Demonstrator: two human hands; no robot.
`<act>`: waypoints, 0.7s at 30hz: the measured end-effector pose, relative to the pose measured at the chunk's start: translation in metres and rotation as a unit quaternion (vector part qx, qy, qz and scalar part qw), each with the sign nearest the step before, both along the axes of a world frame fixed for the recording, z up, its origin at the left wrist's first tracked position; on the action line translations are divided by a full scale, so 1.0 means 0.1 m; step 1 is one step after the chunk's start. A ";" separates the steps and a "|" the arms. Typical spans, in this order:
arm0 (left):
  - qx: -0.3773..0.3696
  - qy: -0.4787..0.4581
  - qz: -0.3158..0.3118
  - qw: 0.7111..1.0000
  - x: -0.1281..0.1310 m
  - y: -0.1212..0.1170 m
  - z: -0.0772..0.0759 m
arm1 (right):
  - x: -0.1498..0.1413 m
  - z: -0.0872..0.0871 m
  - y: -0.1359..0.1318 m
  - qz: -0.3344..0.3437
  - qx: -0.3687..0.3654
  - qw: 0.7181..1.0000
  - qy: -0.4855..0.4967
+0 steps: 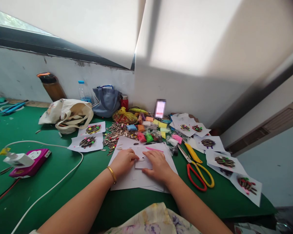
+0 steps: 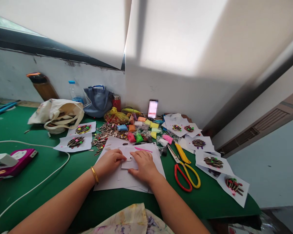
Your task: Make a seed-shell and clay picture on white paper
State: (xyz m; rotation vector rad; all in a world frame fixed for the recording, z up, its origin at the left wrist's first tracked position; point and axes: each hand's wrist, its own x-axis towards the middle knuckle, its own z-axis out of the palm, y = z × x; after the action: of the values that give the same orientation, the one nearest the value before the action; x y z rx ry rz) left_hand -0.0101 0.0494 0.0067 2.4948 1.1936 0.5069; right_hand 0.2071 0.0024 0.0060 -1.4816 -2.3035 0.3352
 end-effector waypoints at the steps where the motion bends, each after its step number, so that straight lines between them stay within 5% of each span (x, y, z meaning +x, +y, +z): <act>1: 0.001 0.001 -0.001 1.000 0.00 0.00 0.00 | 0.00 0.00 0.00 -0.001 0.001 1.000 0.000; 21: 0.012 0.008 0.010 1.000 0.02 -0.04 0.06 | -0.02 -0.01 0.01 -0.017 -0.012 1.000 -0.009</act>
State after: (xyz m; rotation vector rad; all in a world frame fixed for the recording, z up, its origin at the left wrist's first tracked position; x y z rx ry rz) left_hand -0.0079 0.0452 0.0125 2.5133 1.2276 0.5118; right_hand 0.2054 0.0034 0.0052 -1.5394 -2.2932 0.3434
